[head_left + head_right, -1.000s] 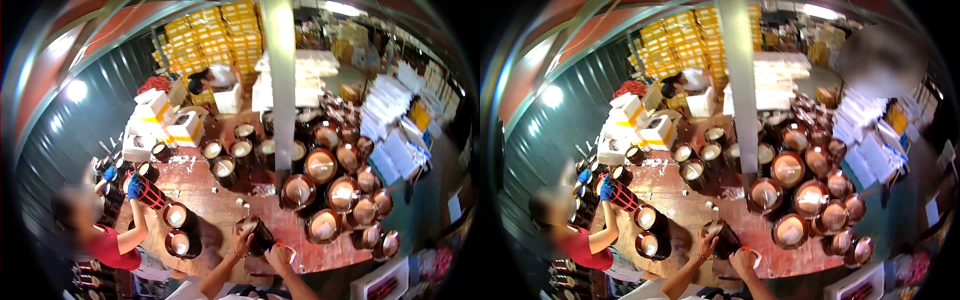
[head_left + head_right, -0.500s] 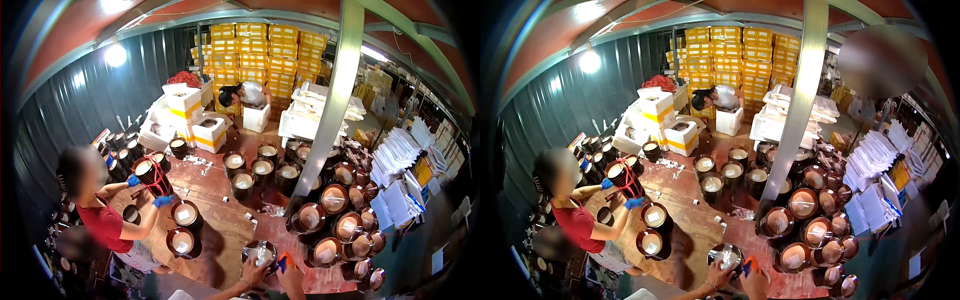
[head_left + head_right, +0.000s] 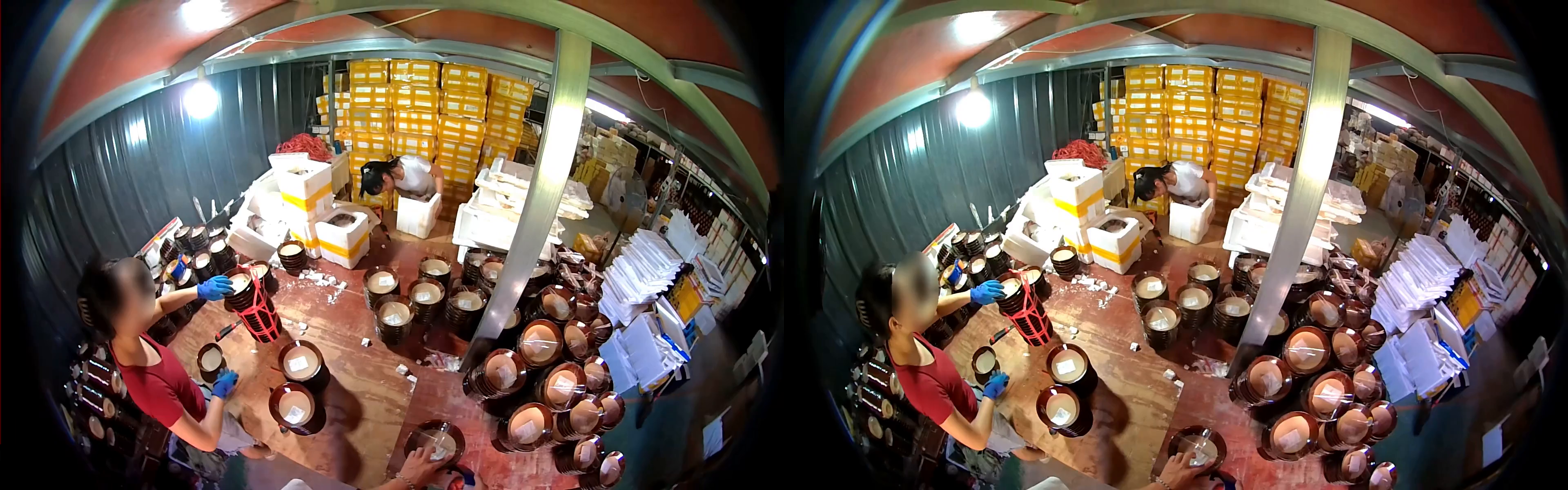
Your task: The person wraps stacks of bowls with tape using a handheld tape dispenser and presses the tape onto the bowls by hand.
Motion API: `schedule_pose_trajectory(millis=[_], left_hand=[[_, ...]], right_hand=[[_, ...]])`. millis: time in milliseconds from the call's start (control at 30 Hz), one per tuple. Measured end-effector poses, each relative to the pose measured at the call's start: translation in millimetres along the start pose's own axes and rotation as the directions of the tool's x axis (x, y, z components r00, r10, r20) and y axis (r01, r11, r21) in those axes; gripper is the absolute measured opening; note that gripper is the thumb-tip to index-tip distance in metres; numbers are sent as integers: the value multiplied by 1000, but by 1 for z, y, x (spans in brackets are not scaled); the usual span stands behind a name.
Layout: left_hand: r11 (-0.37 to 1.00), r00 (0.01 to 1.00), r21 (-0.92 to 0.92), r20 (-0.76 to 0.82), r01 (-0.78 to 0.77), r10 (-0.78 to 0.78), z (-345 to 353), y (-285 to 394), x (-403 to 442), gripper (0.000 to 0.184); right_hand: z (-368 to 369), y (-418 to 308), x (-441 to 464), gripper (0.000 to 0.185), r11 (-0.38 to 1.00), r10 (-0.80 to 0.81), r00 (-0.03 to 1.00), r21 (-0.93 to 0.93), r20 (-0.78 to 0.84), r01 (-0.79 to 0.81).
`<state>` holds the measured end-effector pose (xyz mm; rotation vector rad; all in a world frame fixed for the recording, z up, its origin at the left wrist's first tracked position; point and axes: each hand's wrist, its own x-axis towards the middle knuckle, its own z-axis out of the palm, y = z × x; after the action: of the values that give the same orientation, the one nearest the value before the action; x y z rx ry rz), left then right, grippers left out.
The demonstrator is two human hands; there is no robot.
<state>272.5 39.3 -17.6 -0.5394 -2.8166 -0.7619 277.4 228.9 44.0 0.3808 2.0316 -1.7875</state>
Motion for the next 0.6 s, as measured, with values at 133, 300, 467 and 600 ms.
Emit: schedule_pose_trajectory(millis=[133,300,467,600], left_hand=[[996,998,-69,-30,51,-53,-8,10,1,77],[929,979,-338,-80,150,-188,-7,14,-26,69],[971,986,-181,-23,158,-165,-72,26,-17,62],[964,971,-217,-212,-155,109,-96,25,3,68]], right_hand=[[-7,-6,-21,55,912,35,998,407,57,-55],[-31,10,-49,58,651,102,991,747,88,-134],[-43,17,-72,60,406,158,976,891,150,-202],[-18,-32,-75,41,4,254,962,994,101,-106]])
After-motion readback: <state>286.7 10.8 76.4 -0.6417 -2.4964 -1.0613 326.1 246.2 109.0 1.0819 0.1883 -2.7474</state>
